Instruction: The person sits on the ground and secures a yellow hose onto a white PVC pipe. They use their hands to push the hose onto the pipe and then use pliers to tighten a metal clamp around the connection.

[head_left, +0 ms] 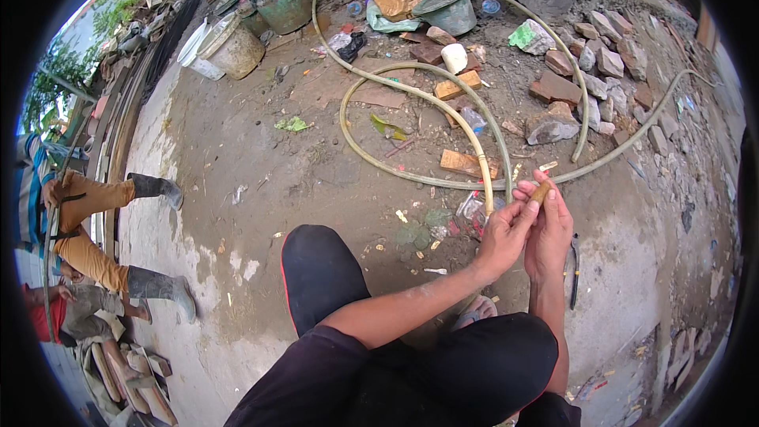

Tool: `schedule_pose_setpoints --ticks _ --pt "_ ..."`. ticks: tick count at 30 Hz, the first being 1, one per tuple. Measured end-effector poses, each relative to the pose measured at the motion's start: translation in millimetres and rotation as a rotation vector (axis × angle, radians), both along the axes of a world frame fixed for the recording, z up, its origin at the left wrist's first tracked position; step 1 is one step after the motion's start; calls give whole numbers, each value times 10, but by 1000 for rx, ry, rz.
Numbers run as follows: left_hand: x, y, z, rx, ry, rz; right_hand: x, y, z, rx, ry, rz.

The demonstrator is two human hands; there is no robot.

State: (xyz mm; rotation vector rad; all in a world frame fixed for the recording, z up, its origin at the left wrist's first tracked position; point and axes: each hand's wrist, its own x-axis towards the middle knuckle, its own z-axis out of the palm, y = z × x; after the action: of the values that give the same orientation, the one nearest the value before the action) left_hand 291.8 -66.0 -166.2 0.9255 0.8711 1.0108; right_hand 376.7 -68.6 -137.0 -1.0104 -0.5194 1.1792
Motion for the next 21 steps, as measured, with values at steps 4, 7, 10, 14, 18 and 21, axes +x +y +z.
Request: schedule_pose_setpoints --ticks 4,7,10,14,18,21 --pt "103 -174 61 -259 -137 -117 123 -130 -20 -86 -119 -18" --pt "187 -365 -28 -212 -173 -81 280 -365 -130 -93 -179 -103" --pt "108 -420 -447 -171 46 -444 458 -652 -47 -130 -139 -269" --pt "-273 -271 -1477 -222 655 -13 716 -1005 239 -145 -104 -444" --pt "-478 -190 -2079 -283 876 56 608 -1254 276 -185 -428 -636" --pt "-209 -235 -2246 -241 1007 15 475 -1305 221 -196 -564 -633"
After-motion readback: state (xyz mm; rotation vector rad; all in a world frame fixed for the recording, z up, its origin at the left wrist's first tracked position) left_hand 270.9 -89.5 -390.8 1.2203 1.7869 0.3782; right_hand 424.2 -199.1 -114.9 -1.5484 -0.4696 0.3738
